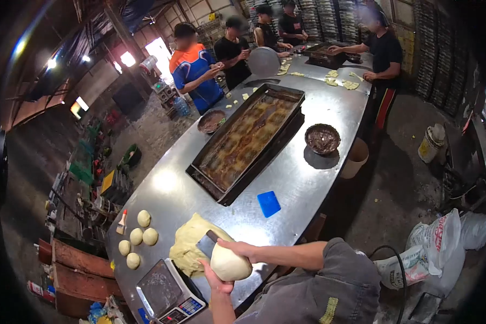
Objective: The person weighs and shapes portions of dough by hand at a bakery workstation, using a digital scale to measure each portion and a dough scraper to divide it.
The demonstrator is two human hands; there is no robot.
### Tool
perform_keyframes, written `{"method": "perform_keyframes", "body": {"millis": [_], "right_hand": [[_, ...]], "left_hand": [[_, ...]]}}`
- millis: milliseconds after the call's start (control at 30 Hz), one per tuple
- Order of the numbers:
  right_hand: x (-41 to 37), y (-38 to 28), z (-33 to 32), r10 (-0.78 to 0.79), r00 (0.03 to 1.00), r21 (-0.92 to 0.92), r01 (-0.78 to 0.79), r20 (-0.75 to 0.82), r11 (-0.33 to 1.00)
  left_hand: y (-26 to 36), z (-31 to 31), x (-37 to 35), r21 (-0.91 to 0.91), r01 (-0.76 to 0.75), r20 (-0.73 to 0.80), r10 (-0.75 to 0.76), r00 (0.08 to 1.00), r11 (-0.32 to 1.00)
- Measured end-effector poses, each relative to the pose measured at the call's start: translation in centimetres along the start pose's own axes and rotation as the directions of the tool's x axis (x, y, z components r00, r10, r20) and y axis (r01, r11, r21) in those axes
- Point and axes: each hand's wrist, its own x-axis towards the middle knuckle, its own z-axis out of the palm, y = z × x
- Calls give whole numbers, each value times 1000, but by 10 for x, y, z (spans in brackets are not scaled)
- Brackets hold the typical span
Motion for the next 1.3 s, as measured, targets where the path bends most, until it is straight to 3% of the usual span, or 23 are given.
{"method": "perform_keyframes", "body": {"millis": [67, 100, 133, 167, 200, 233, 267, 333, 367, 400, 433, 533, 633, 733, 867, 933, 967, 1000, 1067, 1100, 1200, 1267, 1300], "right_hand": [[5, -15, -28, 40, 989, 127, -58, 143, 990], [-7, -34, -32, 26, 992, 165, -47, 124, 985], [-13, -51, -33, -53, 982, 5, 55, -183, 998], [-16, -59, -38, -310, 918, -268, 243, -248, 932], [-21, -62, -47, -548, 803, -530, 368, -232, 764], [-19, -54, -64, -753, 645, -834, 339, -131, 436], [-14, -41, -82, -870, 486, -975, 219, 85, 27], [1, -5, -127, -832, 306, -885, 216, 463, -414], [-7, 12, -148, -639, 541, -806, 134, 547, -576], [18, 32, -182, -550, 802, -960, 97, 233, -264], [16, 42, -186, -425, 898, -929, -247, -114, -274], [46, 7, -155, -287, 849, -893, -388, -443, 229], [32, -21, -66, -44, 982, -851, -138, -185, 508], [27, 18, 28, 128, 992, -788, -87, -10, 609], [81, 47, 41, 297, 931, -481, -166, 211, 861], [76, 43, 75, 184, 980, -591, -105, 76, 800], [65, 53, 102, -16, 989, -584, 101, 149, 806], [60, 69, 121, -214, 952, -562, 303, 221, 769], [81, 84, 136, 65, 995, -320, -39, 71, 946], [87, 84, 134, 92, 993, -284, -67, 76, 957], [103, 71, 139, 147, 989, -171, -146, -3, 974], [103, 58, 148, -107, 994, -206, 99, -29, 973], [95, 52, 157, -250, 965, -439, 190, -81, 878]], "left_hand": [[-18, -39, 19, -159, 67, 25, -63, 998, 985], [-17, -45, 21, -69, -47, 90, 54, 994, 996], [-15, -41, 20, 16, -70, -20, 70, 997, 997], [-11, -36, 13, 100, -83, -134, 97, 986, 991], [-14, -36, 5, 174, -84, -255, 127, 959, 981], [-28, -58, 8, 524, -34, -411, 288, 865, 851], [-41, -89, 9, 428, -18, -446, 229, 865, 903], [-57, -142, 1, 228, -8, -491, 122, 862, 974], [-57, -141, -10, 80, -16, -455, 51, 889, 997], [-58, -135, -21, 145, -7, -432, 69, 899, 989], [-59, -129, -29, 207, 3, -403, 83, 911, 978], [-59, -123, -44, 222, 52, -357, 32, 934, 974], [-50, -90, -47, 176, 110, -314, -50, 948, 978], [-44, -84, -42, -68, 109, -149, -118, 982, 992], [8, -101, -75, 72, -255, -494, 257, 831, 964], [24, -122, -71, 235, -446, -516, 500, 695, 864], [27, -130, -65, 347, -460, -510, 576, 639, 817], [36, -120, -69, 272, -425, -546, 502, 671, 863], [62, -91, -81, 110, -349, -591, 344, 730, 931], [49, -140, -71, -34, -398, -389, 355, 850, 917], [72, -134, -105, -129, -268, -325, 215, 921, 955], [68, -169, -99, -64, -266, -279, 238, 930, 962], [61, -179, -92, 86, -316, -232, 327, 916, 945]]}}
